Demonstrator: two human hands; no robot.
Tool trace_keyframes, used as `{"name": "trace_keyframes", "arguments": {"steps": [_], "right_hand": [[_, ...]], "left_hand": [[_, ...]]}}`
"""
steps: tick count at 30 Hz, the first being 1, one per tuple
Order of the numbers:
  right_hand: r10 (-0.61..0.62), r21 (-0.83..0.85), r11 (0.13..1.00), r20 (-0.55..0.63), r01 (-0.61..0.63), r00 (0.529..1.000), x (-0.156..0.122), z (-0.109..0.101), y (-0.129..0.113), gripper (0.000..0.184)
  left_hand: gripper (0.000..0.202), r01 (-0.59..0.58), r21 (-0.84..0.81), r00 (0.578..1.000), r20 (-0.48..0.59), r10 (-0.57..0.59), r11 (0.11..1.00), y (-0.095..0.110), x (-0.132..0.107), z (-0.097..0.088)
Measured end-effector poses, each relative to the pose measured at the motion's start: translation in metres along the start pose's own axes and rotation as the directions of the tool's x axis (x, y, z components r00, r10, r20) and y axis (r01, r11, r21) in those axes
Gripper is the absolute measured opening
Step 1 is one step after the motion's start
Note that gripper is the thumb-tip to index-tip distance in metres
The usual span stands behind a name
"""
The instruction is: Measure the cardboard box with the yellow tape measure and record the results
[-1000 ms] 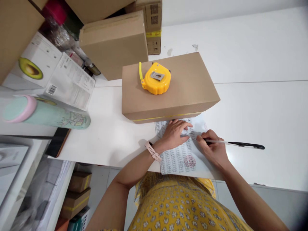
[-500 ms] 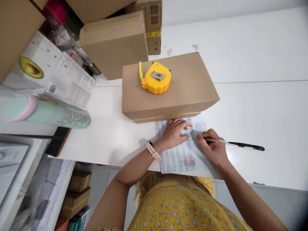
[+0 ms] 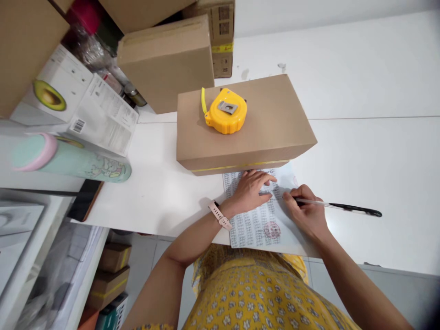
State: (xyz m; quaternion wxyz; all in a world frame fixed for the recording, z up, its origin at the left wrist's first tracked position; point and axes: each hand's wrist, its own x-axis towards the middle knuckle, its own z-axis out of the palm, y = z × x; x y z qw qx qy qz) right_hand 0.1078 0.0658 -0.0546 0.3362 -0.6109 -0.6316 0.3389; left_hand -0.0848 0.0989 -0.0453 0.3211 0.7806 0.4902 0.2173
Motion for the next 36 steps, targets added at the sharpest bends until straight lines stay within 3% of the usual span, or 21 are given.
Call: {"name": "trace_keyframes", "arguments": {"steps": [16,36], "right_hand": [[-0.013,-0.034,0.999,-0.014,0.012,1.0,-0.001,-0.0003,0.0049,0.026],[0.013,0.038,0.999,-0.018,-0.012,1.0,-0.0004,0.0018,0.0081,0.027]], "left_hand": [[0.033,-0.015,0.004,1.0,-0.014,0.015,1.0,-0.0006,-0.0003,0.0007],[0.033,-0.014,0.01,1.0,-0.007,0.014,1.0,-0.0002,-0.0003,-0.0001]]}}
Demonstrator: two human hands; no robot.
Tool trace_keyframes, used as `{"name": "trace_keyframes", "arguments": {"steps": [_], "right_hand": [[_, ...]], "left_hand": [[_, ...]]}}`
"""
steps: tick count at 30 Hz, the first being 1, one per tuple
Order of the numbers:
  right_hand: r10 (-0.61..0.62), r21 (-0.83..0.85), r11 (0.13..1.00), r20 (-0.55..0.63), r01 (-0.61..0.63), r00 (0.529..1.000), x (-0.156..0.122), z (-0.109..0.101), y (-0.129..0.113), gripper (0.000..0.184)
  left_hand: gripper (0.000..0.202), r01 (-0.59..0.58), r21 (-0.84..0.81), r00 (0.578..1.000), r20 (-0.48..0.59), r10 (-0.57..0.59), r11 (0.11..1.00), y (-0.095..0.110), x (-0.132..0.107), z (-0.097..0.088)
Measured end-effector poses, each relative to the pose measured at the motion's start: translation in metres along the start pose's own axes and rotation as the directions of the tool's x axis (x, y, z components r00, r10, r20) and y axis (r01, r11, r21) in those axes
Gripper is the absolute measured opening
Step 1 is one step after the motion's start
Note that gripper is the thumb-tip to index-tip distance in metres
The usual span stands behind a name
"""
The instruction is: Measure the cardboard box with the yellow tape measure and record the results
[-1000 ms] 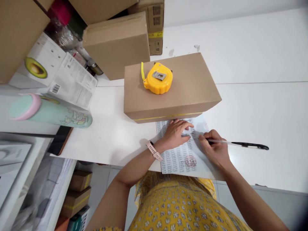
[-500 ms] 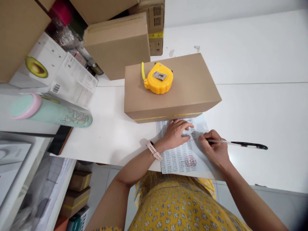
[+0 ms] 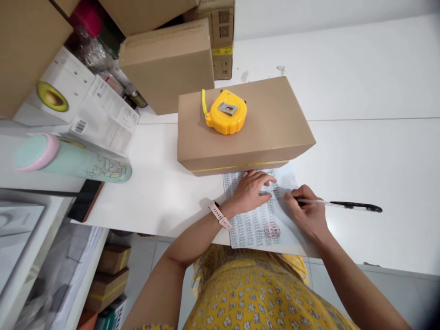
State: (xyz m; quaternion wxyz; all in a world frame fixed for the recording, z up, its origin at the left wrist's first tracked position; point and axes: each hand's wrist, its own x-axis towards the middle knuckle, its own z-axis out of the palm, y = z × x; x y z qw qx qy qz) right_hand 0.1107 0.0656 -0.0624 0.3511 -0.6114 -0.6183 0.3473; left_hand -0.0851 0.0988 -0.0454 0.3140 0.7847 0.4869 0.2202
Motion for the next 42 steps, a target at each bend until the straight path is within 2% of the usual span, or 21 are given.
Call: {"name": "trace_keyframes", "arguments": {"steps": [12,17,30,32,35,37,38,42], "right_hand": [[-0.014,-0.024,1.0,-0.017,0.014,1.0,0.001,-0.002,-0.005,0.026],[0.015,-0.013,1.0,-0.012,-0.015,1.0,0.0,-0.001,-0.004,0.026],[0.0,-0.024,1.0,-0.027,-0.001,1.0,0.0,-0.001,0.0,0.026],[-0.008,-0.029,1.0,-0.078,0.005,0.997,-0.001,0.0,0.0,0.027],[0.009,-0.007,1.0,-0.264,-0.011,0.964,0.0,0.001,-0.003,0.025],[-0.025,-0.087,0.996,-0.336,-0.005,0.941,0.003,0.002,-0.005,0.019],[-0.061,-0.144,0.989,-0.335,0.013,0.94,0.004,0.003,-0.005,0.018],[-0.254,-0.389,0.907,-0.202,0.161,0.946,0.012,0.005,0.001,0.03]], "left_hand": [[0.033,0.006,-0.013,1.0,0.007,-0.006,1.0,-0.002,0.0,0.002],[0.033,0.009,-0.018,1.0,0.012,-0.009,1.0,-0.002,0.0,0.002],[0.034,0.024,-0.044,1.0,0.004,-0.024,0.999,-0.002,0.0,0.003],[0.035,0.029,-0.057,1.0,0.002,-0.029,0.998,-0.003,0.0,0.003],[0.037,0.029,-0.078,1.0,-0.007,-0.029,0.997,-0.006,0.001,0.004],[0.037,0.028,-0.083,0.999,-0.018,-0.03,0.996,-0.007,0.001,0.004],[0.036,0.026,-0.082,0.999,-0.026,-0.028,0.996,-0.006,0.001,0.004],[0.029,-0.024,-0.071,0.997,-0.081,0.018,0.997,0.012,-0.008,-0.009]]}}
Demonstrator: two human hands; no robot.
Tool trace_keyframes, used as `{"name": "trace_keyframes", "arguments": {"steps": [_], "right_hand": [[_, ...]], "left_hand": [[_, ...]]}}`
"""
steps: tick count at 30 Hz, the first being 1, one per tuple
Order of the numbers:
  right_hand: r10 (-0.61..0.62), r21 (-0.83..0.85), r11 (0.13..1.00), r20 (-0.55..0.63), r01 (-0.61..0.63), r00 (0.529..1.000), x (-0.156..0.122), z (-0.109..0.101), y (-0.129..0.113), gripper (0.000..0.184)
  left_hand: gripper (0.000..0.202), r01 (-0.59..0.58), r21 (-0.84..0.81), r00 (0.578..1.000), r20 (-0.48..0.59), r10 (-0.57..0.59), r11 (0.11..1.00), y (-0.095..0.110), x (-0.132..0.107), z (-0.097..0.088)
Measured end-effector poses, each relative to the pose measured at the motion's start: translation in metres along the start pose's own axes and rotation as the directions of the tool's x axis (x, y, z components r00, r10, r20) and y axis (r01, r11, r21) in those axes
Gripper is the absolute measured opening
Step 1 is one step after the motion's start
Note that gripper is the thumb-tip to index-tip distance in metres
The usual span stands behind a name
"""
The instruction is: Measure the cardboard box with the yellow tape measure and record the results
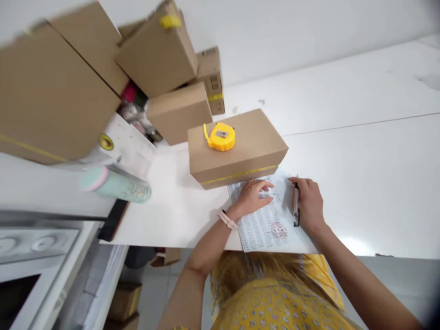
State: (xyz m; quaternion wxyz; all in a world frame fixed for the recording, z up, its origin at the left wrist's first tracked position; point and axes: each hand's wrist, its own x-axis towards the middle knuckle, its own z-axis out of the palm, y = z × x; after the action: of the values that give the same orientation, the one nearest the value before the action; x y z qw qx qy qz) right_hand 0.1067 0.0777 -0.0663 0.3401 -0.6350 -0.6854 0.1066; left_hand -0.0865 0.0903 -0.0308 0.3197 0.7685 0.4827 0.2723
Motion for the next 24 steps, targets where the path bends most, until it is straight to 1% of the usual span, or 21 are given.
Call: {"name": "trace_keyframes", "arguments": {"steps": [2,4,5,7,8,9,10,11,12,15,17,18,19,20,21,22,23,24], "right_hand": [[-0.088,-0.132,0.987,0.033,0.091,0.996,0.001,0.006,0.005,0.041],[-0.124,-0.213,0.969,0.021,0.125,0.992,0.003,0.013,0.01,0.05],[-0.128,-0.222,0.967,0.002,0.125,0.992,0.003,0.016,0.012,0.054],[-0.123,-0.204,0.972,-0.038,0.113,0.992,0.004,0.02,0.015,0.056],[-0.116,-0.185,0.977,-0.057,0.103,0.992,0.005,0.021,0.016,0.055],[-0.104,-0.161,0.983,-0.076,0.091,0.992,0.005,0.021,0.016,0.053],[-0.089,-0.133,0.988,-0.095,0.076,0.991,0.005,0.021,0.016,0.051],[-0.073,-0.102,0.993,-0.113,0.061,0.991,0.005,0.021,0.016,0.049],[-0.058,-0.069,0.996,-0.131,0.05,0.99,0.004,0.021,0.016,0.046],[-0.03,0.045,0.998,-0.228,0.041,0.973,0.0,0.015,0.01,0.039],[-0.02,0.144,0.987,-0.333,0.071,0.943,-0.005,0.005,0.001,0.034],[0.002,0.207,0.975,-0.379,0.082,0.925,-0.007,-0.002,-0.005,0.032],[0.045,0.285,0.955,-0.397,0.077,0.917,-0.008,-0.011,-0.013,0.03],[0.097,0.379,0.923,-0.374,0.056,0.922,-0.007,-0.021,-0.022,0.028],[0.171,0.492,0.871,-0.304,0.001,0.937,-0.006,-0.033,-0.033,0.028],[0.222,0.605,0.792,-0.157,-0.083,0.962,-0.002,-0.045,-0.044,0.029],[0.217,0.705,0.689,0.023,-0.17,0.976,0.003,-0.057,-0.056,0.034],[0.186,0.78,0.572,0.176,-0.252,0.967,0.009,-0.068,-0.068,0.042]], "left_hand": [[0.022,-0.034,0.013,0.996,-0.083,0.035,0.999,0.016,-0.009,-0.018],[0.018,-0.04,0.049,0.97,-0.237,0.05,0.998,0.032,-0.017,-0.046],[0.02,-0.033,0.07,0.944,-0.327,0.054,0.997,0.039,-0.019,-0.062],[0.028,0.016,0.108,0.866,-0.499,0.041,0.994,0.049,-0.016,-0.095],[0.032,0.056,0.117,0.824,-0.566,0.02,0.992,0.052,-0.011,-0.111],[0.04,0.113,0.116,0.789,-0.615,-0.018,0.987,0.054,-0.004,-0.123],[0.05,0.159,0.108,0.77,-0.636,-0.055,0.981,0.054,0.005,-0.133],[0.06,0.192,0.095,0.763,-0.641,-0.087,0.977,0.054,0.014,-0.14],[0.067,0.213,0.078,0.766,-0.632,-0.117,0.974,0.054,0.022,-0.144],[0.074,0.209,-0.009,0.792,-0.585,-0.175,0.978,0.054,0.039,-0.146],[0.077,0.18,-0.107,0.816,-0.54,-0.209,0.978,0.059,0.037,-0.144],[0.077,0.154,-0.168,0.837,-0.502,-0.219,0.974,0.064,0.032,-0.142],[0.074,0.125,-0.237,0.863,-0.452,-0.223,0.963,0.069,0.025,-0.14],[0.069,0.099,-0.309,0.893,-0.392,-0.222,0.946,0.074,0.016,-0.137],[0.063,0.08,-0.382,0.922,-0.323,-0.214,0.921,0.08,0.006,-0.134],[0.061,0.071,-0.448,0.945,-0.256,-0.204,0.891,0.086,-0.003,-0.131],[0.061,0.07,-0.507,0.962,-0.193,-0.193,0.859,0.091,-0.012,-0.127],[0.062,0.076,-0.555,0.973,-0.14,-0.183,0.828,0.095,-0.02,-0.123]]}}
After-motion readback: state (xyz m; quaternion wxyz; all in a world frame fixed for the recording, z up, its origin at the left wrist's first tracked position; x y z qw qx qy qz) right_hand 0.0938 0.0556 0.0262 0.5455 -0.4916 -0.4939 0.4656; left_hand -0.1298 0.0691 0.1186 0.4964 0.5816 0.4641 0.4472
